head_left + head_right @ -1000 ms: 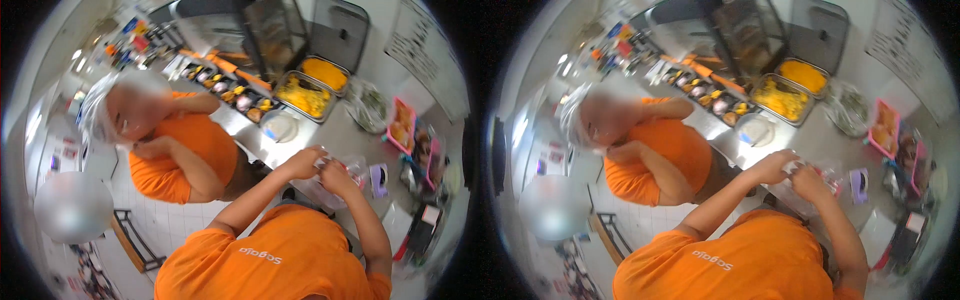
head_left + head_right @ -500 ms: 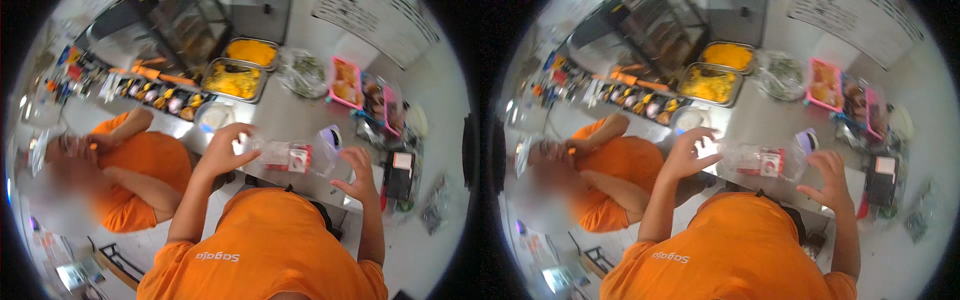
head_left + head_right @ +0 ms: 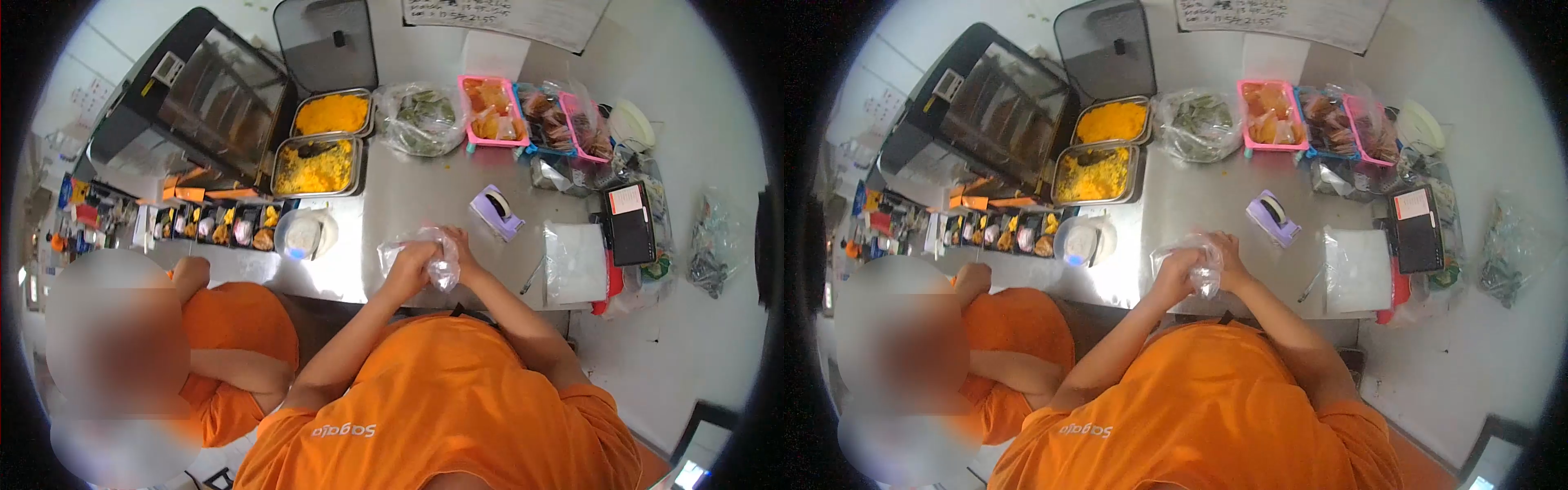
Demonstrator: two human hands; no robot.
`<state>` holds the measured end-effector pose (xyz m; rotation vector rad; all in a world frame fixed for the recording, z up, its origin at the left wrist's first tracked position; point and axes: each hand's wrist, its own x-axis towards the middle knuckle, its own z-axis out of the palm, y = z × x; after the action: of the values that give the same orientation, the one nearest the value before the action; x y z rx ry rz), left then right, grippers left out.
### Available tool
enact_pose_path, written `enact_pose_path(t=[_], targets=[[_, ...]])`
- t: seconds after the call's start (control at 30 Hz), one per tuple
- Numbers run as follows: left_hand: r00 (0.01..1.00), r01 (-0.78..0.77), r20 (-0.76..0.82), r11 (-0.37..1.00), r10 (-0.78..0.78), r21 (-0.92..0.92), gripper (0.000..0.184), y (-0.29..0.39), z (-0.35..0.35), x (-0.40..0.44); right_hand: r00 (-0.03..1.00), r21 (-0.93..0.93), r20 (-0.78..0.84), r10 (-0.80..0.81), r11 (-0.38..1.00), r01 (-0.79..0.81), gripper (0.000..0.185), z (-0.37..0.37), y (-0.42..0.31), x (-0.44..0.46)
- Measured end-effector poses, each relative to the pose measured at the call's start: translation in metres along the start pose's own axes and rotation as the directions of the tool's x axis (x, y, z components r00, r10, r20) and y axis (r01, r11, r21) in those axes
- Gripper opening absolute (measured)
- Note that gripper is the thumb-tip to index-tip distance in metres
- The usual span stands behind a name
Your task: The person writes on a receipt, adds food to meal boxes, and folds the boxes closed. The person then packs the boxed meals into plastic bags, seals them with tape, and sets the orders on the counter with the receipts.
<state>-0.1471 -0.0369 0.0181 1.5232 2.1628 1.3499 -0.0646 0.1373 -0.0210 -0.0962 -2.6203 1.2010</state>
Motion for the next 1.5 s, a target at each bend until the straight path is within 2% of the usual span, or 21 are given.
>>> enact_pose_path(t=[0.1,0.17,0.27,0.3,0.33,0.37,0.4,0.47,0.53,0.6,0.7,0.77,0.83,0.9,0.97,1.07,1.2,1.33,1.37,1.47,1.5], targets=[[0.987,-0.005,-0.161,0.998,-0.004,-0.058,0.061,0.007,-0.002,-0.015,0.971,0.148,-0.197,0.135,0.983,-0.106,0.049,0.002,-0.013,-0.019],[0.925,0.054,-0.376,0.998,-0.063,-0.033,0.069,0.045,-0.024,-0.008,0.978,0.092,-0.185,0.097,0.992,-0.082,0.048,-0.020,-0.032,-0.018],[0.995,0.094,-0.009,0.918,-0.098,0.385,0.090,0.029,-0.029,-0.006,0.992,-0.073,0.002,0.123,0.990,-0.123,0.043,-0.055,-0.068,-0.013],[0.998,0.002,0.054,0.907,-0.027,0.421,0.096,0.027,-0.025,-0.002,0.970,-0.085,0.125,0.209,0.976,-0.200,0.043,-0.055,-0.074,-0.008],[0.994,0.083,0.053,0.977,-0.095,0.194,0.092,0.019,-0.014,-0.004,0.923,-0.103,0.247,0.296,0.955,-0.278,0.042,-0.052,-0.081,-0.005],[0.984,0.167,0.072,0.985,-0.164,-0.041,0.089,0.006,0.002,-0.008,0.956,-0.147,-0.134,-0.261,0.959,0.242,0.030,-0.035,-0.077,-0.006],[0.969,0.244,0.105,0.931,-0.224,-0.270,0.085,-0.010,0.018,-0.014,0.989,-0.118,-0.040,-0.143,0.983,0.138,0.030,-0.034,-0.083,-0.007],[0.980,0.126,0.134,0.979,-0.148,0.163,0.061,-0.045,0.041,-0.037,0.987,-0.096,0.142,0.079,0.993,-0.066,0.031,-0.040,-0.096,-0.001],[0.987,0.125,0.088,0.985,-0.136,0.119,0.050,-0.056,0.048,-0.045,0.998,-0.111,0.067,-0.022,0.993,0.029,0.026,-0.030,-0.099,-0.010],[0.990,0.136,0.036,0.988,-0.138,0.070,0.039,-0.070,0.054,-0.037,0.944,-0.080,0.321,0.072,0.996,-0.048,0.029,-0.049,-0.115,-0.016],[0.992,-0.096,0.100,0.968,0.074,0.233,0.036,-0.069,0.045,-0.021,0.904,0.099,0.416,-0.096,0.993,0.060,0.042,-0.082,-0.099,-0.029],[0.964,0.064,0.232,0.964,-0.127,0.260,0.035,-0.040,0.023,0.002,0.877,0.180,0.427,-0.219,0.971,0.155,0.049,-0.111,-0.086,-0.039],[0.936,0.186,0.269,0.968,-0.226,0.166,0.038,-0.002,-0.005,0.030,0.766,-0.005,0.631,0.122,0.988,-0.153,0.052,-0.154,-0.096,-0.037],[0.973,0.150,0.159,0.980,-0.170,0.133,0.038,0.011,-0.030,0.064,0.862,-0.073,0.490,0.128,0.992,-0.106,0.053,-0.173,-0.089,-0.046],[0.986,0.168,-0.015,0.980,-0.167,0.111,0.040,0.023,-0.043,0.092,0.996,-0.186,0.086,-0.002,0.982,0.018,0.062,-0.173,-0.090,-0.065],[0.967,0.114,-0.246,0.976,-0.067,0.184,0.061,0.057,-0.077,0.143,0.929,-0.386,-0.231,-0.288,0.904,0.184,0.071,-0.168,-0.084,-0.074],[0.816,0.562,0.036,0.778,-0.577,-0.281,0.063,0.140,-0.124,0.209,0.734,-0.705,-0.384,-0.560,0.691,0.158,0.101,-0.161,-0.076,-0.044],[0.596,0.716,0.324,0.303,-0.735,-0.629,0.065,0.157,-0.106,0.243,0.456,-0.514,-0.684,-0.570,0.819,0.255,0.095,-0.161,-0.075,-0.005],[0.582,0.690,0.343,0.224,-0.737,-0.689,0.065,0.164,-0.099,0.242,0.495,-0.345,-0.744,-0.448,0.893,0.289,0.094,-0.162,-0.074,-0.001],[0.824,0.566,0.000,0.823,-0.566,-0.048,0.051,0.167,-0.090,0.232,0.776,0.527,-0.614,0.143,0.807,0.268,0.090,-0.145,-0.048,-0.016],[0.995,0.005,0.100,0.968,-0.031,0.251,0.040,0.153,-0.097,0.225,0.867,0.795,-0.396,0.304,0.586,0.157,0.089,-0.137,-0.036,-0.028]])
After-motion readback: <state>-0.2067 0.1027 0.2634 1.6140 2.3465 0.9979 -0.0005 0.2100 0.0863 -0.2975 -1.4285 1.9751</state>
